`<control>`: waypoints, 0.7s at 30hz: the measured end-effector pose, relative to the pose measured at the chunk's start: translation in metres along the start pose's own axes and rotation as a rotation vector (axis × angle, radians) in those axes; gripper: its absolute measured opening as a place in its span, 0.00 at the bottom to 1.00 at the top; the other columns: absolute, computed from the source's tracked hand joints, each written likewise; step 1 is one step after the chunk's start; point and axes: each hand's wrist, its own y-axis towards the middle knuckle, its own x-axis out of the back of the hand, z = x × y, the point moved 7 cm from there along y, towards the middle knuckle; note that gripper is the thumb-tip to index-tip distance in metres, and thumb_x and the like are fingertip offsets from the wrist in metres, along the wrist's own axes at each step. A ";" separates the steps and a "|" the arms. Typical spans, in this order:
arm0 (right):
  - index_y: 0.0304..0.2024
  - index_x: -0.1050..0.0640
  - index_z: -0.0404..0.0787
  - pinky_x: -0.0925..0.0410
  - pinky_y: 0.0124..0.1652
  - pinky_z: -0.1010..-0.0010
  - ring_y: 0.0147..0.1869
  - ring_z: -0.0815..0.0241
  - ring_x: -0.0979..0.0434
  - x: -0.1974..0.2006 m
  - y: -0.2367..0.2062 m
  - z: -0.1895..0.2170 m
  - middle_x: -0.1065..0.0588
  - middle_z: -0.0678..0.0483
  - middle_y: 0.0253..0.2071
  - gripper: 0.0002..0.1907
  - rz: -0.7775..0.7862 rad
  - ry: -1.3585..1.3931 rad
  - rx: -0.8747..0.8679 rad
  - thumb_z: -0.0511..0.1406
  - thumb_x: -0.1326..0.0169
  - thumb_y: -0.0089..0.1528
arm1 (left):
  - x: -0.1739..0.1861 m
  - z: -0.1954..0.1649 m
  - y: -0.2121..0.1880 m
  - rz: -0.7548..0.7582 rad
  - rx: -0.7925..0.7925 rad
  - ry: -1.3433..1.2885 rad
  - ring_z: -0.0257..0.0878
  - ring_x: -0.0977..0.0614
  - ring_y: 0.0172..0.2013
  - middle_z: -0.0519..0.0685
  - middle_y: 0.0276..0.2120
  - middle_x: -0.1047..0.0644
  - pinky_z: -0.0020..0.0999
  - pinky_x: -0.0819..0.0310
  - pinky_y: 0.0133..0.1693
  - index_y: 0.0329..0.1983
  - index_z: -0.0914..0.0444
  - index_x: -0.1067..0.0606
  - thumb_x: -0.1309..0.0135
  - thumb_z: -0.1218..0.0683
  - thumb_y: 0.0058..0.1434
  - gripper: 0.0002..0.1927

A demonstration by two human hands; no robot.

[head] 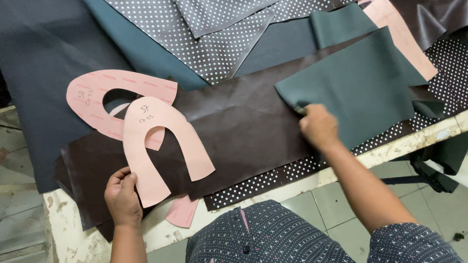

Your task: The person applies glue to the edges of stacked brown fabric pieces, then uses a pink paper pattern to trace and cut shapes from the fabric using scissors. The person handles multiple fabric pieces and patterns on a worktable.

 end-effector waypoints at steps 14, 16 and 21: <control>0.46 0.19 0.45 0.30 0.47 0.55 0.49 0.45 0.22 0.020 0.011 0.037 0.23 0.49 0.45 0.14 0.170 0.148 0.087 0.40 0.39 0.59 | 0.002 0.003 0.000 -0.025 -0.042 0.069 0.32 0.20 0.39 0.50 0.42 0.21 0.24 0.25 0.45 0.53 0.72 0.28 0.50 0.64 0.67 0.12; 0.47 0.20 0.44 0.30 0.48 0.56 0.50 0.45 0.23 0.024 0.014 0.027 0.23 0.49 0.46 0.14 0.099 0.146 0.043 0.41 0.39 0.61 | 0.003 0.005 0.001 -0.027 -0.043 0.065 0.32 0.20 0.39 0.50 0.41 0.21 0.24 0.25 0.45 0.53 0.72 0.28 0.50 0.64 0.66 0.12; 0.53 0.23 0.38 0.33 0.57 0.52 0.60 0.40 0.28 0.070 0.042 -0.056 0.28 0.41 0.54 0.22 -0.216 0.062 -0.010 0.40 0.35 0.60 | 0.000 0.006 -0.001 -0.028 -0.056 0.113 0.31 0.20 0.39 0.49 0.41 0.21 0.23 0.25 0.45 0.54 0.72 0.28 0.49 0.63 0.67 0.13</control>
